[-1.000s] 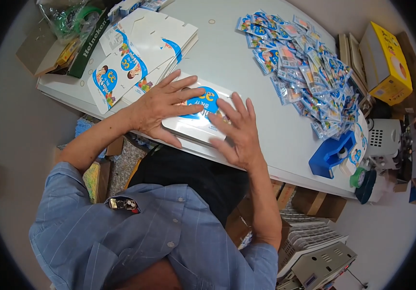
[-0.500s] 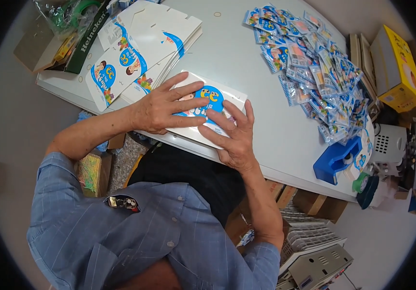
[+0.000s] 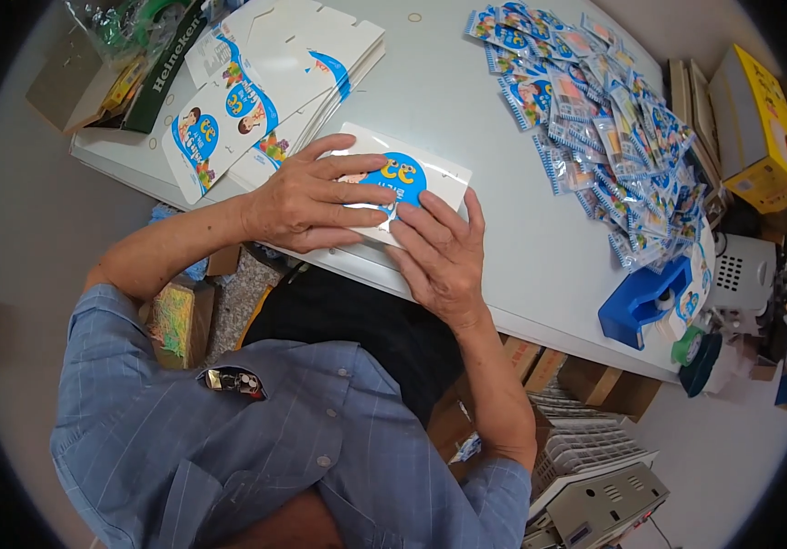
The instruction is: Assembling small cardboard boxes and filling them with product packets.
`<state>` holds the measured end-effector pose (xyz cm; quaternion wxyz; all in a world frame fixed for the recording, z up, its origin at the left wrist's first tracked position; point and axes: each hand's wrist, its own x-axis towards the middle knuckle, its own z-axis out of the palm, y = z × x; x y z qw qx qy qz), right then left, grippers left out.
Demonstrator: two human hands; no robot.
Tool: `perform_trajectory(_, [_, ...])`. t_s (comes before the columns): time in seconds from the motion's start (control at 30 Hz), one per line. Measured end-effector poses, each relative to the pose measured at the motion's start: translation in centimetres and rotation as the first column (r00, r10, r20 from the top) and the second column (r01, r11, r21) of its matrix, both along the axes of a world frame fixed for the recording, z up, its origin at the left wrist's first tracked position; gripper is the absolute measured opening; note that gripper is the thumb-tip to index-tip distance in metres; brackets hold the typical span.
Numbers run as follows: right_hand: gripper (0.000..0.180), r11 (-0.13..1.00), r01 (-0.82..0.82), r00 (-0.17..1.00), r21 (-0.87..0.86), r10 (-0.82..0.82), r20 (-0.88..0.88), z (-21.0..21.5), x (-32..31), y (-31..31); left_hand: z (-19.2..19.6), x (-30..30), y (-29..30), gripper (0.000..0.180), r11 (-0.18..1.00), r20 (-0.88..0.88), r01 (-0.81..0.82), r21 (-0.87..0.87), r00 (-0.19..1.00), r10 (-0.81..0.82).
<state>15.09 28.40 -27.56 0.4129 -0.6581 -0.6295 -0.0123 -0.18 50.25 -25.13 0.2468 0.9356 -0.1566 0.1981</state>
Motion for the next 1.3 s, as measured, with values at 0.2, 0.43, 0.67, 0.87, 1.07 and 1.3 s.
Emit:
perform_trajectory(0.2, [0.036,1.000,-0.021,0.998,0.022,0.019,0.063,0.4,0.2,0.1,0.0,-0.2,-0.1,0.033,1.000,-0.001,-0.026,-0.017,1.000,0.026])
perform_trajectory(0.43, [0.027,0.998,-0.019,0.996,-0.052,0.014,-0.089,2.8,0.4,0.4,1.2,-0.1,0.3,0.031,0.980,-0.138,-0.019,-0.200,0.990,-0.009])
perform_trajectory(0.67, [0.034,0.993,-0.105,0.993,-0.060,0.101,-0.055,2.3,0.6,-0.1,1.0,-0.9,0.0,0.038,0.999,-0.063,-0.010,-0.050,0.998,0.007])
perform_trajectory(0.87, [0.036,1.000,0.003,0.995,0.010,-0.004,0.095,0.5,0.1,-0.8,-0.7,0.5,-1.5,0.034,0.996,0.141,-0.057,-0.074,0.988,0.067])
perform_trajectory(1.07, [0.031,0.999,0.024,0.998,0.040,-0.022,-0.057,2.9,0.1,-1.4,-0.6,-0.5,-1.8,0.026,0.989,0.136,-0.144,-0.030,0.980,0.147])
perform_trajectory(1.3, [0.029,0.375,0.925,0.372,0.055,-0.870,-0.324,5.0,6.7,-16.4,-1.5,3.2,-5.2,0.026,0.953,0.197,-0.291,-0.085,0.933,0.302])
